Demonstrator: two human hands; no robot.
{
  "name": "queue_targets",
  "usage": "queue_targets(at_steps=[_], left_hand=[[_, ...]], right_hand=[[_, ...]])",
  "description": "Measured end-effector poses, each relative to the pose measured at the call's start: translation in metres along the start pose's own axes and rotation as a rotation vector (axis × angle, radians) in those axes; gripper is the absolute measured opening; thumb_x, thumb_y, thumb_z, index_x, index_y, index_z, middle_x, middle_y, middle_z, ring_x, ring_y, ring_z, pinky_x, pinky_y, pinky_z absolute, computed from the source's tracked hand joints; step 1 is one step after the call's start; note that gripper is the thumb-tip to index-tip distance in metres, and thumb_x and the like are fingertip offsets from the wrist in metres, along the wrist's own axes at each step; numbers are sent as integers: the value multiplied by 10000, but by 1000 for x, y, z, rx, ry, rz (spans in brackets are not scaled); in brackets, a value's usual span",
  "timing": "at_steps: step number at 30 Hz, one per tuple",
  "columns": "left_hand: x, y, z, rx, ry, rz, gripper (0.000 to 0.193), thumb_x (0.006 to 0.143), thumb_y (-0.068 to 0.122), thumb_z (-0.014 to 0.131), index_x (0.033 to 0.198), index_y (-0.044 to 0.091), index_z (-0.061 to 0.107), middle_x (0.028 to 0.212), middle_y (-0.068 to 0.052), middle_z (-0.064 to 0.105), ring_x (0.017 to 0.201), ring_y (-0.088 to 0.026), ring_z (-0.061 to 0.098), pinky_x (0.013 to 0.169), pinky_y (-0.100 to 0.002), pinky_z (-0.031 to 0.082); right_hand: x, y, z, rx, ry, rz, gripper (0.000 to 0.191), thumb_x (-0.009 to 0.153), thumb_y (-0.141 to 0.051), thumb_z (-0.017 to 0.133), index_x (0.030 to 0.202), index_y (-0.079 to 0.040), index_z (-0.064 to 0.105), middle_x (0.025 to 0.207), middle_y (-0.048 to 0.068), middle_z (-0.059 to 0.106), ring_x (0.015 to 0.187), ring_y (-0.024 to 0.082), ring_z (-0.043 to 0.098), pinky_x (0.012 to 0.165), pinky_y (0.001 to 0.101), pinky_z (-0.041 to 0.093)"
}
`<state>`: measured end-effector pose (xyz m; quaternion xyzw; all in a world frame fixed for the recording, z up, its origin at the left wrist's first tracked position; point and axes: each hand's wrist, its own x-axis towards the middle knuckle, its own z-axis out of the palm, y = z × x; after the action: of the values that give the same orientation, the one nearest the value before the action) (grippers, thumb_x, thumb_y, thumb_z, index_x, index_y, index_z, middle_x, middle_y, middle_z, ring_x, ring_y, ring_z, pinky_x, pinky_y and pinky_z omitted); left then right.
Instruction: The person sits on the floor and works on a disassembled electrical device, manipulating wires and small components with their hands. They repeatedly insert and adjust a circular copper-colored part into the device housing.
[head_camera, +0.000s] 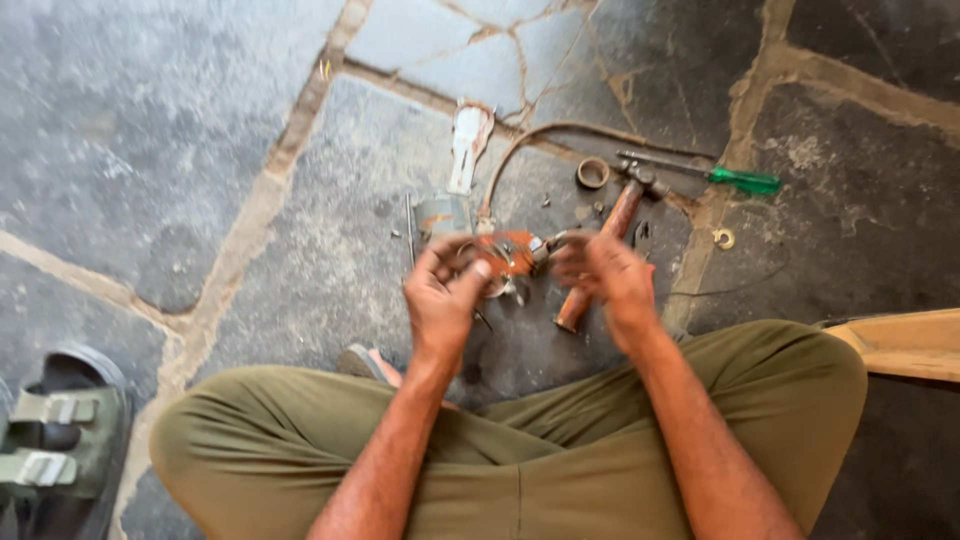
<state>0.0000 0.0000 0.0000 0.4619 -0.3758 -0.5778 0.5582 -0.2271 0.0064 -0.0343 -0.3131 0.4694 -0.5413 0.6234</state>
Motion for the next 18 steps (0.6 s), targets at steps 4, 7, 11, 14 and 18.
queue_targets(at_steps=[4,7,11,14,18], left_hand=[[-103,161,105,24,-112,-113,367,906,18,696,1260,-1,599,1037,-93,736,832,-140,738,682,-283,634],[-131,128,174,80,-41,-202,344,948,119,684,1267,4,628,948,-128,747,700,-146,712,574,-270,571],[-184,154,239,235,-125,-242,389,958,205,682,1291,7,642,939,-136,769,610,-137,671,510,-260,527],[-249,272,283,436,-300,-262,435,886,148,748,1295,39,651,925,-122,734,657,-129,686,565,-268,558],[-293,270,368,619,-168,-241,314,909,192,710,1196,71,749,927,-105,801,650,-147,693,581,-294,595]], right_hand=[[-124,-168,33,-81,-219,54,397,995,-310,595,1280,-46,676,959,25,739,860,122,725,771,290,608],[-145,-182,-59,-99,-150,86,340,1011,-254,643,1249,-24,720,845,28,695,748,121,667,677,296,575],[-189,-235,-131,31,11,77,275,1005,-223,656,1186,-29,726,818,10,675,711,90,627,638,293,567],[-257,-353,-116,146,92,-9,208,995,-197,659,1109,-38,730,815,38,676,700,115,635,639,328,586],[-294,-422,-229,410,136,-3,173,1021,-197,659,1081,-35,668,899,69,716,738,174,685,704,338,582]])
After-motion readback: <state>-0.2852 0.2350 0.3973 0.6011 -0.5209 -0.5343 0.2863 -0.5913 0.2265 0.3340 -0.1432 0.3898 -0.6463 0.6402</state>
